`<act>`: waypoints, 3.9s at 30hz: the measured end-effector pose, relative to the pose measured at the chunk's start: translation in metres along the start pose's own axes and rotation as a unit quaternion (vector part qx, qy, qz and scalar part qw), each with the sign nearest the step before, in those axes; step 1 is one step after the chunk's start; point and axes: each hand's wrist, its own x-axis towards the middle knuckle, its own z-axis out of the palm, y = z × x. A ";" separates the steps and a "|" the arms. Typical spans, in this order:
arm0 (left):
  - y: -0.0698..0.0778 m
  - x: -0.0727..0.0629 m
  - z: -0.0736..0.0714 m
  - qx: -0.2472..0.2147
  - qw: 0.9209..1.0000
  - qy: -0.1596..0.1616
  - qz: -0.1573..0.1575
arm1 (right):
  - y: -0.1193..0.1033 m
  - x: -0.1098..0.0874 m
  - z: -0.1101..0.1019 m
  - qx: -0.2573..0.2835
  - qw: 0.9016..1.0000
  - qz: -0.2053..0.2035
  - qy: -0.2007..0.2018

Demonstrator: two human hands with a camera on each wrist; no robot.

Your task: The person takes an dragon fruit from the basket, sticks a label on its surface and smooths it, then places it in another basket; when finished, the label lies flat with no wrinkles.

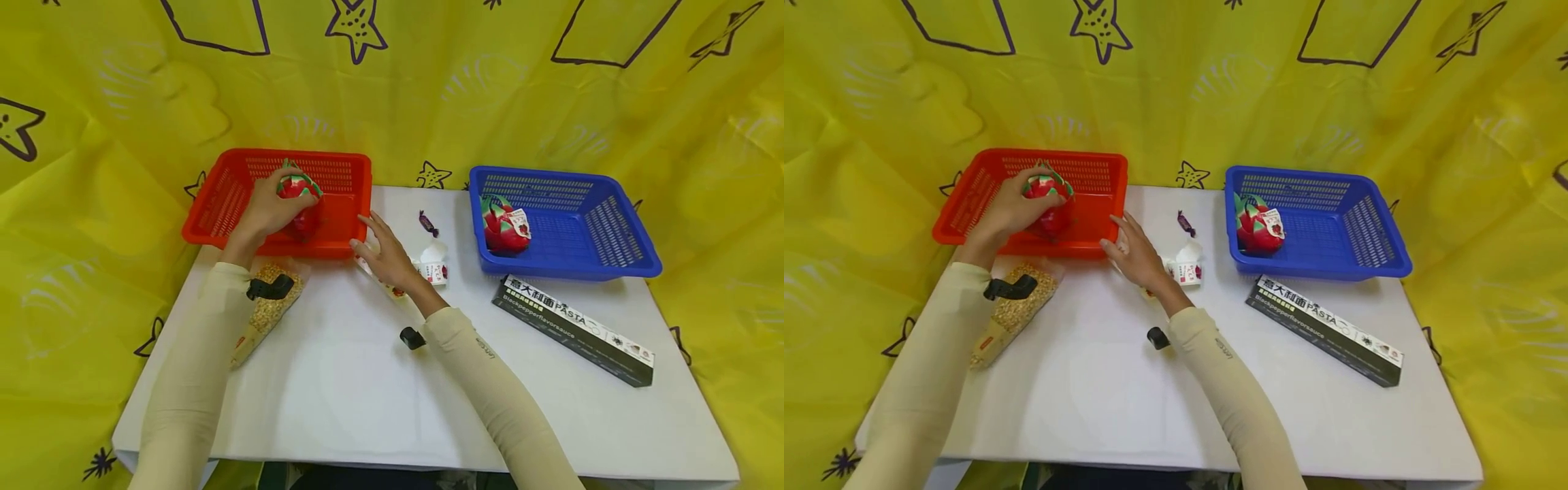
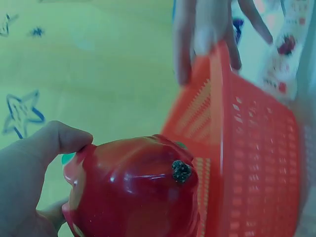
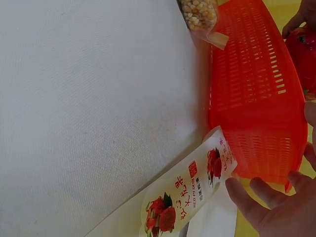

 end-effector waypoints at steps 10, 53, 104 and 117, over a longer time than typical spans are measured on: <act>0.013 -0.046 0.008 -0.060 0.993 -0.059 0.077 | 0.001 0.001 -0.005 0.026 1.000 -0.010 0.013; -0.044 -0.103 0.112 0.080 0.979 -0.179 0.051 | 0.009 -0.008 -0.030 0.050 0.998 -0.021 -0.043; -0.064 -0.097 0.115 -0.053 0.973 -0.206 0.088 | 0.084 -0.154 -0.077 -0.367 0.915 -0.158 -0.042; -0.063 -0.098 0.116 -0.051 0.973 -0.209 0.080 | 0.086 -0.155 -0.074 -0.405 0.883 -0.235 -0.024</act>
